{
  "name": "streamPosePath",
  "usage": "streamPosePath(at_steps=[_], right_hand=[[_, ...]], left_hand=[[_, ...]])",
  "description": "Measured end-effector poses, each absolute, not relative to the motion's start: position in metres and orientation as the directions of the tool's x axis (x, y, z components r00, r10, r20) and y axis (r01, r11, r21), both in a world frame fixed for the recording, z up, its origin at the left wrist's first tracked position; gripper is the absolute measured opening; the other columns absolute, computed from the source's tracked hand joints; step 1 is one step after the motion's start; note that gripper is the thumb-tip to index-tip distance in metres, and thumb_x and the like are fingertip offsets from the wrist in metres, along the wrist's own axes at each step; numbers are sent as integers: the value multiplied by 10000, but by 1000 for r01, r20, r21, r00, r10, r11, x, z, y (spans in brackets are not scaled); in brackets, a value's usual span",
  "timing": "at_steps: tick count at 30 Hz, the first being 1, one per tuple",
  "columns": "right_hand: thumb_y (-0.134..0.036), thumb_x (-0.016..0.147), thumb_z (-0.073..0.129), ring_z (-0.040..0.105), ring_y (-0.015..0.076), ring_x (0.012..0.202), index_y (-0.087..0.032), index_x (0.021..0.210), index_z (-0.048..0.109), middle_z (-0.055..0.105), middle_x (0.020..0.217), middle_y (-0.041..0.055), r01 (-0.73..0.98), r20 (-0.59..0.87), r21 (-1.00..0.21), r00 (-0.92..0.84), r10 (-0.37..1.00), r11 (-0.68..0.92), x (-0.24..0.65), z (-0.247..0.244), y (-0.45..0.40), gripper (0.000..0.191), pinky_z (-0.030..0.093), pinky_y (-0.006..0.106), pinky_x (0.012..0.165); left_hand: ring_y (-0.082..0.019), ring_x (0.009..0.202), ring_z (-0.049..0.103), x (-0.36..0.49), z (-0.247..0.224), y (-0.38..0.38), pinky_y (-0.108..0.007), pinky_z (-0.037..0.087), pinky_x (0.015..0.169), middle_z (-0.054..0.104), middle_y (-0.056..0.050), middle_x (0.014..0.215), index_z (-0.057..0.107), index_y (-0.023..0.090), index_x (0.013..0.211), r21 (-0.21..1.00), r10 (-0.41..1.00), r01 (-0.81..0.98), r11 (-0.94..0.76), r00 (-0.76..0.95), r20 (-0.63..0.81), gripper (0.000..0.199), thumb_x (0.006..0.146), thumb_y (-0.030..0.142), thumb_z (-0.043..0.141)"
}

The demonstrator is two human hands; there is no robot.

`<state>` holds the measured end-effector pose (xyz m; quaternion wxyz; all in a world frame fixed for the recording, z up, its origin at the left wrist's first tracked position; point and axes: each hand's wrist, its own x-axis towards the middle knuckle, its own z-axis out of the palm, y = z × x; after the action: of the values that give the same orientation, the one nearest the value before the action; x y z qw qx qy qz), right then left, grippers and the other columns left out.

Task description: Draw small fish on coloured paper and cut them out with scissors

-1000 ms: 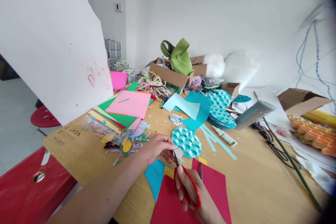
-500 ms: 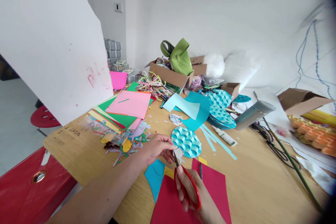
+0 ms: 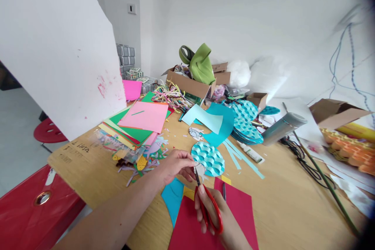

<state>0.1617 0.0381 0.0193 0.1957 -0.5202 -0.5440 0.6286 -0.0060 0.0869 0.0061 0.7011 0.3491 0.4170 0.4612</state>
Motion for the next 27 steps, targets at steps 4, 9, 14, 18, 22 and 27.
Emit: streamPosePath(at_steps=[4,9,14,18,22,27], right_hand=[[-860,728,458,460,50,351,-168,679,529,539,500,-34,325,-439,-888,-383,813,-326,162,21,38,696,295,166,358],[-857,727,463,443,54,347,-177,669,520,528,480,-37,327,-436,-889,-390,811,-321,162,19,38,685,305,168,358],[-856,722,474,416,55,326,-186,647,514,511,459,-38,314,-419,-898,-394,818,-309,162,15,39,676,284,177,339],[-862,717,472,410,55,316,-188,626,503,506,449,-37,316,-410,-901,-403,819,-296,163,11,41,681,295,176,333],[-856,727,468,404,54,308,-189,616,491,499,438,-41,319,-408,-903,-420,811,-289,164,9,42,676,303,174,328],[-852,726,476,421,59,322,-187,617,497,505,445,-37,333,-413,-897,-405,815,-290,165,10,42,675,318,175,335]], left_hand=[[-182,560,666,-6,6,87,-229,491,465,688,-68,630,590,145,690,875,938,-357,328,230,-258,374,530,418,790],[-181,553,663,-7,5,88,-234,492,470,683,-59,626,585,146,691,876,939,-354,326,232,-255,355,536,402,779],[-181,555,661,-6,5,87,-237,493,470,680,-59,622,580,147,687,878,938,-351,327,234,-256,335,546,386,767],[-180,559,660,-6,6,87,-236,493,472,681,-59,627,577,148,687,878,938,-350,327,234,-256,328,552,384,760],[-181,555,659,-6,4,87,-237,491,475,678,-62,623,575,146,690,878,936,-347,331,239,-258,341,549,393,764],[-191,557,664,-6,4,87,-249,494,475,681,-67,643,579,144,717,877,930,-339,341,260,-261,376,554,427,765]])
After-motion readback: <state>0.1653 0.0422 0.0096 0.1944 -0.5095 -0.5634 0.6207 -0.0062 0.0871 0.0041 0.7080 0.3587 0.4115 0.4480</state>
